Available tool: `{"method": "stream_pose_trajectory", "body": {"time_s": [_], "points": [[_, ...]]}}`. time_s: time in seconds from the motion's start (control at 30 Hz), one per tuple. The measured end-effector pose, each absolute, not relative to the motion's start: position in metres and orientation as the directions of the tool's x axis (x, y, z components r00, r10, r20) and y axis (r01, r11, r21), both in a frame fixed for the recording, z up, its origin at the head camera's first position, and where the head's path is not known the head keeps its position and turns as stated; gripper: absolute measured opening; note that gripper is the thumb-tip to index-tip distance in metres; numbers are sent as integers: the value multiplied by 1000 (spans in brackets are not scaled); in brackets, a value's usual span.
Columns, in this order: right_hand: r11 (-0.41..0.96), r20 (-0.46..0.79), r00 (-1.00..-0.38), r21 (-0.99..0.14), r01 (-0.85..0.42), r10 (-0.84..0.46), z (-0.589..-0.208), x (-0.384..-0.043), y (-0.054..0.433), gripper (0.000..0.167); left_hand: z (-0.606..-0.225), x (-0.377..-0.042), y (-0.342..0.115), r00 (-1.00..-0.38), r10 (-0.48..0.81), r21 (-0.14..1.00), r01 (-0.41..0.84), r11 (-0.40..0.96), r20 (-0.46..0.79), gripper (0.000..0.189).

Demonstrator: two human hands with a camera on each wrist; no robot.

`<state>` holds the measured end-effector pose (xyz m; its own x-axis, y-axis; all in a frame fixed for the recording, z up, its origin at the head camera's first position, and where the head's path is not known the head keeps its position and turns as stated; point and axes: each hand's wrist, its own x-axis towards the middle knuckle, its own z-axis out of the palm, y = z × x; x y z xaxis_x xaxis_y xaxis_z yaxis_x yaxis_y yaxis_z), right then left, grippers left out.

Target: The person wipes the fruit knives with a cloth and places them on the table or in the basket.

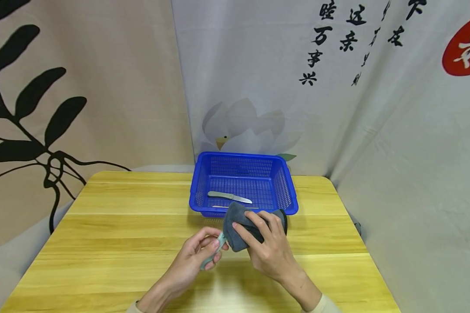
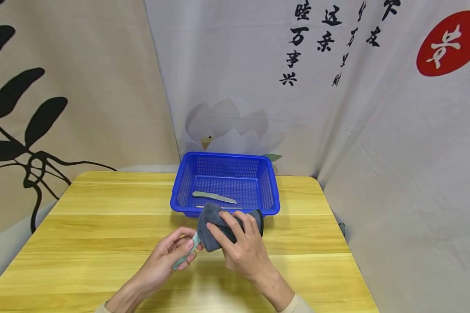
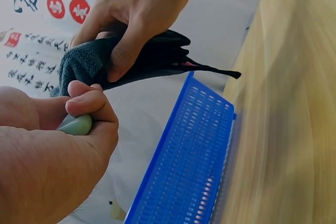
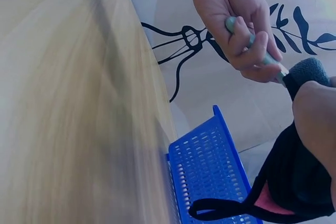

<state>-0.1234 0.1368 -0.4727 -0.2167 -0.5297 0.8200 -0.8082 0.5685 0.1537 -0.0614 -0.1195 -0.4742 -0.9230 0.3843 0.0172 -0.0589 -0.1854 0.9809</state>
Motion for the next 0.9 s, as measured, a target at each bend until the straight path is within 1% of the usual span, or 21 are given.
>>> {"method": "stream_pose_trajectory", "body": {"time_s": [0.07,0.27,0.5,0.57,0.63,0.7,0.83,0.9], "points": [[582,830,-215,154,-799,-515,-471,-126,138,39,-473,-61,-120,-920,392,982,-60,-179,15,35],[622,837,-246,137,-771,-489,-467,-130,143,38,-472,-60,-121,-914,406,984,-72,-165,2,38],[684,839,-307,103,-722,-450,-464,-136,149,40,-473,-59,-121,-907,421,979,-103,-177,-20,41],[690,846,-312,87,-719,-432,-464,-136,150,41,-473,-59,-120,-906,424,977,-113,-182,-25,42],[681,853,-302,81,-728,-425,-463,-135,150,41,-473,-59,-120,-907,419,974,-122,-191,-32,43],[657,858,-277,90,-748,-433,-464,-133,148,39,-473,-59,-120,-911,410,972,-129,-198,-38,44],[580,841,-208,146,-801,-500,-468,-126,141,36,-473,-59,-119,-919,391,967,-144,-208,-53,42],[547,824,-185,172,-819,-536,-471,-122,139,37,-473,-60,-118,-921,386,967,-146,-207,-56,39]]}}
